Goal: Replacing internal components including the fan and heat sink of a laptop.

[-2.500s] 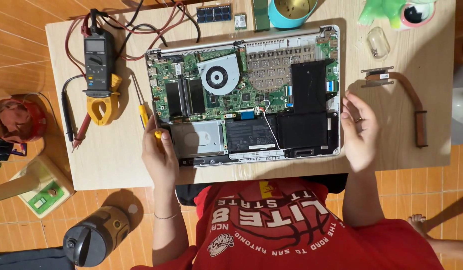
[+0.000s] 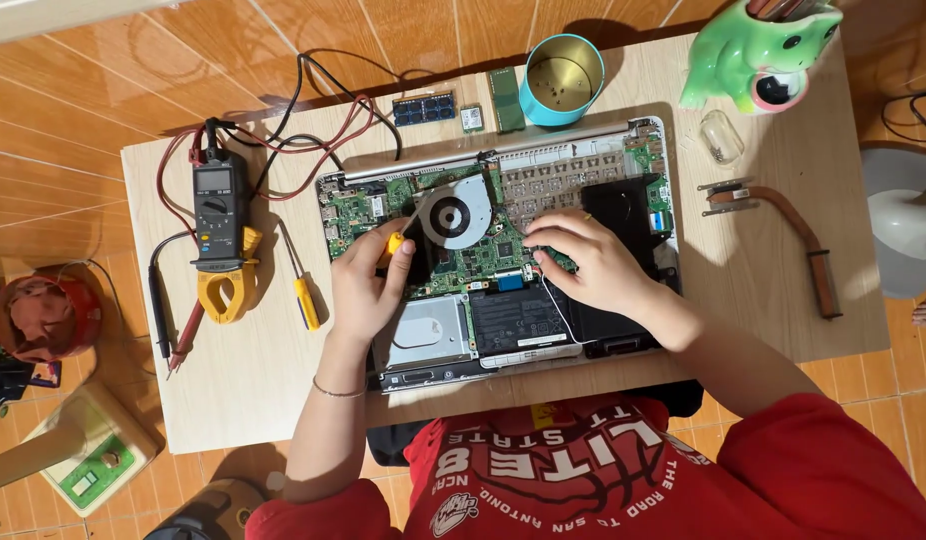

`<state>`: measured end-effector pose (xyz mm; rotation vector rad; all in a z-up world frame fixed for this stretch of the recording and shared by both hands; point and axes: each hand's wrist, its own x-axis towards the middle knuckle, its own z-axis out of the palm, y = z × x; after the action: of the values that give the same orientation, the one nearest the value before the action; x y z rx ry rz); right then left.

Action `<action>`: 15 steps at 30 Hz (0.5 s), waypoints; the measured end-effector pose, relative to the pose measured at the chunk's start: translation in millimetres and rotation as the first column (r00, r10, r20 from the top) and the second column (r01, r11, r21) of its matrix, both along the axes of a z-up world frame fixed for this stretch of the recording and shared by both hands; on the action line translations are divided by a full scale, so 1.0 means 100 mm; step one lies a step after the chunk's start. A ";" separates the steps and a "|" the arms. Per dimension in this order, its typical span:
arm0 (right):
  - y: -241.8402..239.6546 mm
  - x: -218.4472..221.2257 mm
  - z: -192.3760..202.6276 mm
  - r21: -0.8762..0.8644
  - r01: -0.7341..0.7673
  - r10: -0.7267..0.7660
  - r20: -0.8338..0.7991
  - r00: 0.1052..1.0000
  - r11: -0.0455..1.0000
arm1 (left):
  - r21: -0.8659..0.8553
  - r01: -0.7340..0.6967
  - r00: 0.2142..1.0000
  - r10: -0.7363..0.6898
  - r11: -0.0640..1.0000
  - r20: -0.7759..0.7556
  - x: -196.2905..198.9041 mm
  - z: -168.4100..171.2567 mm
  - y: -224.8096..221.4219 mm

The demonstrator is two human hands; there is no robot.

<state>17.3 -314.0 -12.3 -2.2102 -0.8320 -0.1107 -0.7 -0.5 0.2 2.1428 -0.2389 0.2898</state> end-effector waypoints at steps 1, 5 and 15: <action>0.00 0.00 -0.01 0.000 -0.001 0.001 0.000 1.000 1.000 | 0.000 -0.001 1.000 0.001 1.000 0.000 0.00 0.00 0.00; -0.01 0.00 -0.03 -0.010 -0.010 0.010 0.004 1.000 1.000 | 0.004 0.003 1.000 -0.003 1.000 -0.009 0.00 -0.01 0.00; 0.00 0.00 -0.04 -0.024 -0.013 0.014 0.043 0.999 1.000 | -0.012 0.002 1.000 -0.002 1.000 0.004 0.00 -0.03 -0.01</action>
<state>17.3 -314.1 -16.1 -2.2309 -0.8761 -0.1428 -0.7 -1.3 -2.5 2.1305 -0.2413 0.2937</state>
